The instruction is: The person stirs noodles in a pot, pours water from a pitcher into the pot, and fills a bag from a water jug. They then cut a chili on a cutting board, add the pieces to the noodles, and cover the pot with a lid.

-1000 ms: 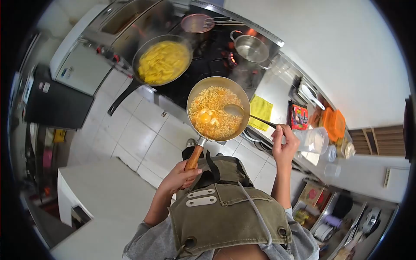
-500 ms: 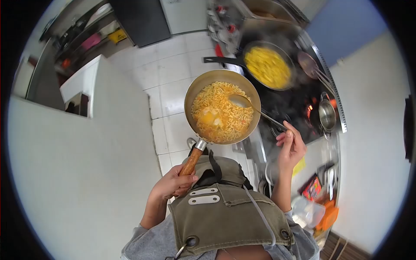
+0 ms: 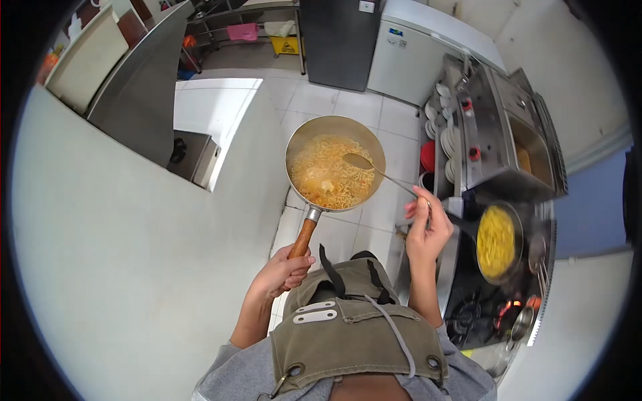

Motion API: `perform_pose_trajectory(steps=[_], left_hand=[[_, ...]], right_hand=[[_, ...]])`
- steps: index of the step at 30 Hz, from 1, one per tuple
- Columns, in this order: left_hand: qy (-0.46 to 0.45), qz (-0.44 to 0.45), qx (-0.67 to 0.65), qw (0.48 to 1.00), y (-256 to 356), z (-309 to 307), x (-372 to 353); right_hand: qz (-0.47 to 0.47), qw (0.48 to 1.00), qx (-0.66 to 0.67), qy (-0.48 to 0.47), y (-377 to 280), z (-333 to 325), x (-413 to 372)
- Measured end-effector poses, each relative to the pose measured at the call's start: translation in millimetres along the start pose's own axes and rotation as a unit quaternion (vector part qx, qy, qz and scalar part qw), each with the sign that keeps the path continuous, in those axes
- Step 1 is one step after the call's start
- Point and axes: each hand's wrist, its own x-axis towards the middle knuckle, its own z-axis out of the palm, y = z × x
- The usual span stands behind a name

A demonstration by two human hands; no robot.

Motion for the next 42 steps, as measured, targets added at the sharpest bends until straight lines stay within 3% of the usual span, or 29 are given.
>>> perform_pose_trajectory(steps=[6,8,10,13,18,21,30,34,42], left_hand=[[0.043,0.033,-0.042,0.998,69.1,-23.4,94.6],[0.048,0.046,-0.039,0.997,95.4,-36.9,135.5],[0.084,0.042,-0.031,0.995,125.4,-42.2,166.4],[0.064,0.057,-0.081,0.993,175.0,-49.6,217.5],[0.044,0.086,-0.126,0.987,255.6,-61.7,282.4],[0.055,0.121,-0.148,0.980,300.4,-69.0,320.7],[0.121,0.228,-0.227,0.939,459.2,-165.6,419.4],[0.176,0.257,-0.252,0.916,540.5,-203.3,443.5],[0.291,0.355,-0.317,0.830,679.6,-279.0,457.8]], right_hand=[[-0.039,0.997,0.005,-0.060,32.2,114.0,139.6],[-0.108,0.986,-0.029,-0.122,56.8,152.6,185.2],[-0.097,0.985,-0.002,-0.143,79.6,187.2,221.9],[-0.069,0.982,0.062,-0.166,106.0,229.7,292.4],[-0.102,0.968,0.078,-0.215,133.4,297.4,394.5],[-0.052,0.967,0.133,-0.210,151.0,354.4,444.6],[-0.101,0.923,0.227,-0.294,166.8,603.3,563.7],[-0.059,0.891,0.251,-0.374,160.8,708.8,609.9],[-0.137,0.811,0.272,-0.500,110.8,917.0,667.3]])
